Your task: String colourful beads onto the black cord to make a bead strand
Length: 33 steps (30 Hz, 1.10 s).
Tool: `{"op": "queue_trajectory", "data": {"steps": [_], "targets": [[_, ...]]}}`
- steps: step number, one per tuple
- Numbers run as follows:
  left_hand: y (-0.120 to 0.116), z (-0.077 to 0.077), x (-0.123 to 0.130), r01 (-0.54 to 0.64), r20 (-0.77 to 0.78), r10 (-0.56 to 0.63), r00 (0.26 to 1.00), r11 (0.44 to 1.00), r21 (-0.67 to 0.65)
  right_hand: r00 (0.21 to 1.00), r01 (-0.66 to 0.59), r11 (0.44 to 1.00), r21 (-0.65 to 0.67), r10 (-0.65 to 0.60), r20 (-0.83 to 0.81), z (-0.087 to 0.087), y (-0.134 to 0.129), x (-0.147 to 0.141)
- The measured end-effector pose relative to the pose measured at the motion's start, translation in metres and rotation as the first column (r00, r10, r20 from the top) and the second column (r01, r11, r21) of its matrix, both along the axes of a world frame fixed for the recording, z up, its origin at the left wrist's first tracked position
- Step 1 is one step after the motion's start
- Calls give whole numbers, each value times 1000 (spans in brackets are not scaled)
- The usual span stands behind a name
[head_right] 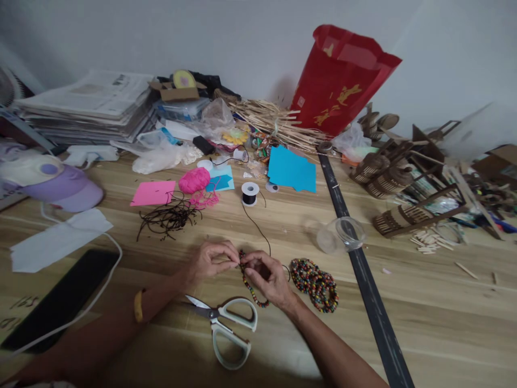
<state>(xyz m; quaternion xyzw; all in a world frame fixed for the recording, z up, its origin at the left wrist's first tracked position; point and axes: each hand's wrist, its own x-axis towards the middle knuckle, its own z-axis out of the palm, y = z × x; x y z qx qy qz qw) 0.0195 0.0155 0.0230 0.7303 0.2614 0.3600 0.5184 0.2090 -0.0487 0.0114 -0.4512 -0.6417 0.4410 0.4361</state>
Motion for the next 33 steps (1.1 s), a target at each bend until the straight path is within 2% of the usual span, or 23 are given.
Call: {"op": "queue_trajectory", "data": {"steps": [8,15,24,29,33], "targets": [[-4,2,5,-15,70,4,998,987,162,996,-22,999,-50,17,-82,-1,-1,-1],[-5,-1,7,-22,80,6,997,980,196,990,14,992,-128,-31,-136,-4,1,-3],[-5,-1,6,-16,59,5,998,982,187,998,26,1000,-9,-27,-65,-2,1,-3],[0,6,0,-37,-47,43,998,993,114,1000,-6,993,118,7,-2,5,3,-2],[12,2,-6,-59,-167,64,984,998,29,999,15,998,57,-14,-34,5,1,-3]]}}
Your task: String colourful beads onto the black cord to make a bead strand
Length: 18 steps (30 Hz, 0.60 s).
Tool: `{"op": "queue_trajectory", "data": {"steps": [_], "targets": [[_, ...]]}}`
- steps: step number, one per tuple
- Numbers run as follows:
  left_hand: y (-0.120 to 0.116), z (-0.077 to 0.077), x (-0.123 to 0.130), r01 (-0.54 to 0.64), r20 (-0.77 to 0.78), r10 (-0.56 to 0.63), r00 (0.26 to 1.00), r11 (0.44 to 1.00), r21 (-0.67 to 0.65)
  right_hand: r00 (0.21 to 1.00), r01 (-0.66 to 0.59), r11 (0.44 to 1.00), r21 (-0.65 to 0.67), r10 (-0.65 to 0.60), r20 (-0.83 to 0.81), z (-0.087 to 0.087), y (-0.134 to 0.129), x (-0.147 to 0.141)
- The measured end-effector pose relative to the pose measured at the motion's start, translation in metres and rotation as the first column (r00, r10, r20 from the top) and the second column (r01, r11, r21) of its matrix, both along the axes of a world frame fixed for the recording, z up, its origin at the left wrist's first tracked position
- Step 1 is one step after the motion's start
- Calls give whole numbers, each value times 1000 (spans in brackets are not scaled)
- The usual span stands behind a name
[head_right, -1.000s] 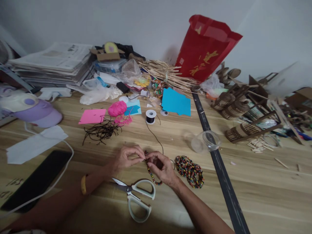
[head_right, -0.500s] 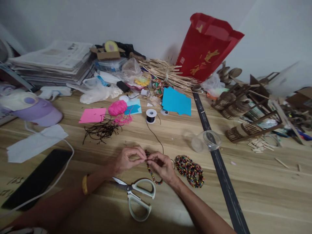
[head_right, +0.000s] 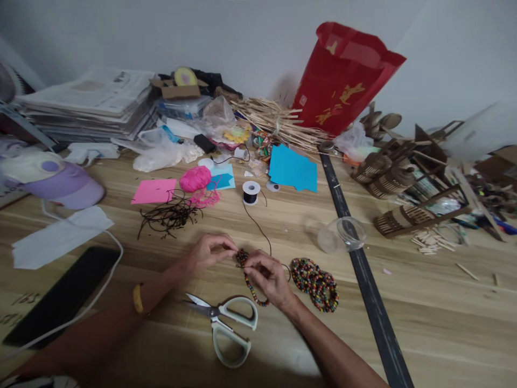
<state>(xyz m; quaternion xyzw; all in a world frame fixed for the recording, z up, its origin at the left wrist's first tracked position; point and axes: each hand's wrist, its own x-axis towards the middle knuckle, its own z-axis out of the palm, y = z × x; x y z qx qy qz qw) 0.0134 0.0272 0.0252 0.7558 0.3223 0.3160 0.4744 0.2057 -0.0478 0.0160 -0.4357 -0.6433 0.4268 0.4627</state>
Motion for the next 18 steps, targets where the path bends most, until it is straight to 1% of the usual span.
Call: {"op": "queue_trajectory", "data": {"steps": [2,4,6,8,10,14,16,18], "targets": [[6,-5,-2,-12,-52,12,999,1000,-14,999,16,996,-85,-20,-47,-4,-1,-1],[10,-10,-4,-11,-93,11,996,1000,9,996,36,988,-150,-47,-76,-8,-2,-1],[13,-13,-6,12,-144,-4,990,999,53,995,53,987,-155,-65,-71,-11,-1,0],[14,-15,-8,43,-209,-19,978,993,111,997,66,991,-117,-71,-43,-12,1,1],[14,-16,-8,85,-275,-32,961,979,184,998,66,997,-50,-66,4,-10,3,2],[11,-17,-8,170,-377,-39,925,932,320,993,33,994,101,-44,107,-6,4,1],[9,-17,-8,195,-402,-39,915,914,355,990,19,993,115,-35,134,-7,3,1],[6,-16,-7,217,-417,-44,908,900,379,988,30,995,95,-44,148,-9,2,0]]}}
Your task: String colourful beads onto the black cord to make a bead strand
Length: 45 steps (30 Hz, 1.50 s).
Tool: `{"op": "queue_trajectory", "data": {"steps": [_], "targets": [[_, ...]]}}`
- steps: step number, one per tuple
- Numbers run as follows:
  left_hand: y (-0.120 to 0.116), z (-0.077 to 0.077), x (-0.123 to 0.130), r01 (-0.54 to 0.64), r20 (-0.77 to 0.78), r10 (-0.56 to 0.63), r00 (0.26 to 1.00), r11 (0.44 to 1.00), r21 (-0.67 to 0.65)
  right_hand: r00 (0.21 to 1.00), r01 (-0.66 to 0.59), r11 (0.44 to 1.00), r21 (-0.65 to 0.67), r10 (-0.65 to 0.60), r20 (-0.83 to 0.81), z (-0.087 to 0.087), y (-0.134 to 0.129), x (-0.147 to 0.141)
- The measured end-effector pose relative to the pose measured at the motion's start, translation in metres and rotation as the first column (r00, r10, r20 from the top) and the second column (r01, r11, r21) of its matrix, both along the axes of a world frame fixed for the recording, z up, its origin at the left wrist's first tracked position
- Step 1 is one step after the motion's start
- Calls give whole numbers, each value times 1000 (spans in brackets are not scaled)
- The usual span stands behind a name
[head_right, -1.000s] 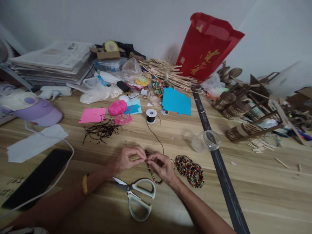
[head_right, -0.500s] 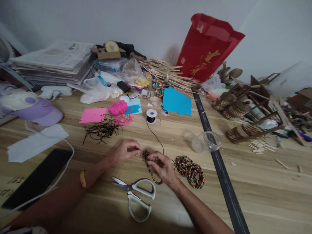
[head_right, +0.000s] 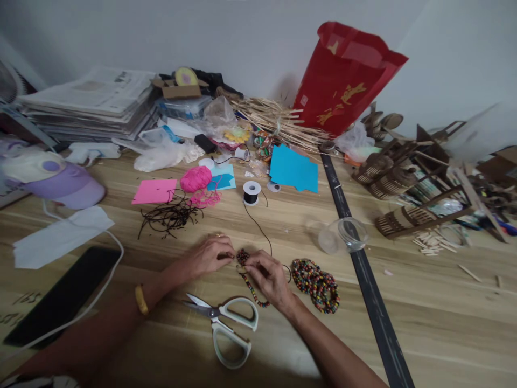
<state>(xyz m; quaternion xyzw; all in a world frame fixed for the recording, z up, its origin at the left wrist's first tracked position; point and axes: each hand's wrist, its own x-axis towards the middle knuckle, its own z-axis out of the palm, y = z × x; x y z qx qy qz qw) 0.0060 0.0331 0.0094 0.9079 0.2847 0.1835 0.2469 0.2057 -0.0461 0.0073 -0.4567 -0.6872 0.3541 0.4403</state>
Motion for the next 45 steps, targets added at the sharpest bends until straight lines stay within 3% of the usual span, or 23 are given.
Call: {"op": "queue_trajectory", "data": {"steps": [6,11,17,25,38,45], "targets": [[-4,4,0,4,-90,1,996,999,52,1000,-4,1000,-15,4,-17,-2,-4,-4],[-3,3,1,3,-56,-1,998,999,35,999,-49,998,31,49,-9,0,-3,-4],[-3,0,2,13,18,-13,1000,1000,-9,1000,1,997,82,-2,13,-6,-1,-1],[-5,-3,2,84,29,-84,996,996,-8,998,52,999,5,-52,23,-9,-2,-1],[-3,4,0,99,68,-97,993,994,-35,1000,15,999,29,-15,-5,-4,1,0],[-8,3,4,68,26,-67,997,997,-28,997,66,998,-16,-66,-34,-6,-1,0]]}}
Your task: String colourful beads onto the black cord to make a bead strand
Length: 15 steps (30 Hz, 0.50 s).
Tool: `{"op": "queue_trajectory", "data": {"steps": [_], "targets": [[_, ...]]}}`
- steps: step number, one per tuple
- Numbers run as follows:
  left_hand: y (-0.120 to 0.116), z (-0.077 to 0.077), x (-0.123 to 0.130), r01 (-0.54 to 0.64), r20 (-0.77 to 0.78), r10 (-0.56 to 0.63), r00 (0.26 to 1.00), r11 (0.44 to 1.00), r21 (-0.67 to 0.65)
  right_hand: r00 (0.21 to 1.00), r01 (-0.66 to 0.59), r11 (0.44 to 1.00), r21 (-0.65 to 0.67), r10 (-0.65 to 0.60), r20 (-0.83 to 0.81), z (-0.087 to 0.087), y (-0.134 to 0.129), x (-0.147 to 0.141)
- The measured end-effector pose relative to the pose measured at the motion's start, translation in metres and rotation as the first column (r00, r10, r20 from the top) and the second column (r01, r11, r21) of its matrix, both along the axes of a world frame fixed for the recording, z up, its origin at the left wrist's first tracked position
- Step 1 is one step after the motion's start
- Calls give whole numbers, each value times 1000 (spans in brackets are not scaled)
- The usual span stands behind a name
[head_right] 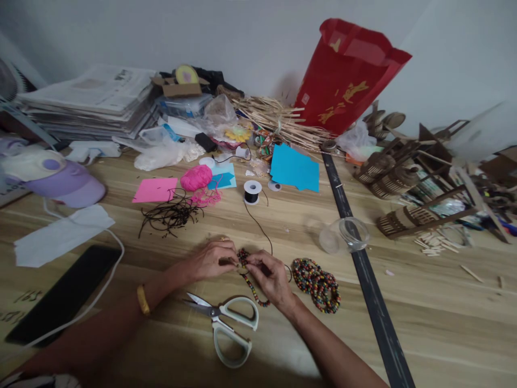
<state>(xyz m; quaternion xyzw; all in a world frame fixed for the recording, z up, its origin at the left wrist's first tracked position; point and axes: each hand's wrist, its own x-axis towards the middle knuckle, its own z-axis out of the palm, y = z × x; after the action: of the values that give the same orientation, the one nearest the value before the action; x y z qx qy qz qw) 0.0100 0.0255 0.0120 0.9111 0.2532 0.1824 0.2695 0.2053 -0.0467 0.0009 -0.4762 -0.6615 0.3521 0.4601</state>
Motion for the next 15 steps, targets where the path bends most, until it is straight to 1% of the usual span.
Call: {"op": "queue_trajectory", "data": {"steps": [6,10,12,15], "targets": [[-5,1,1,16,-74,-11,997,998,68,1000,-22,999,24,23,-12,-1,0,1],[-5,4,2,25,-91,-18,996,996,80,999,-29,999,34,30,-17,-2,1,1],[-5,5,2,14,-69,-10,998,998,65,999,-31,999,34,32,-22,-2,1,1],[-5,6,4,-23,-3,23,1000,1000,-16,999,-30,999,31,31,-26,-1,1,2]]}}
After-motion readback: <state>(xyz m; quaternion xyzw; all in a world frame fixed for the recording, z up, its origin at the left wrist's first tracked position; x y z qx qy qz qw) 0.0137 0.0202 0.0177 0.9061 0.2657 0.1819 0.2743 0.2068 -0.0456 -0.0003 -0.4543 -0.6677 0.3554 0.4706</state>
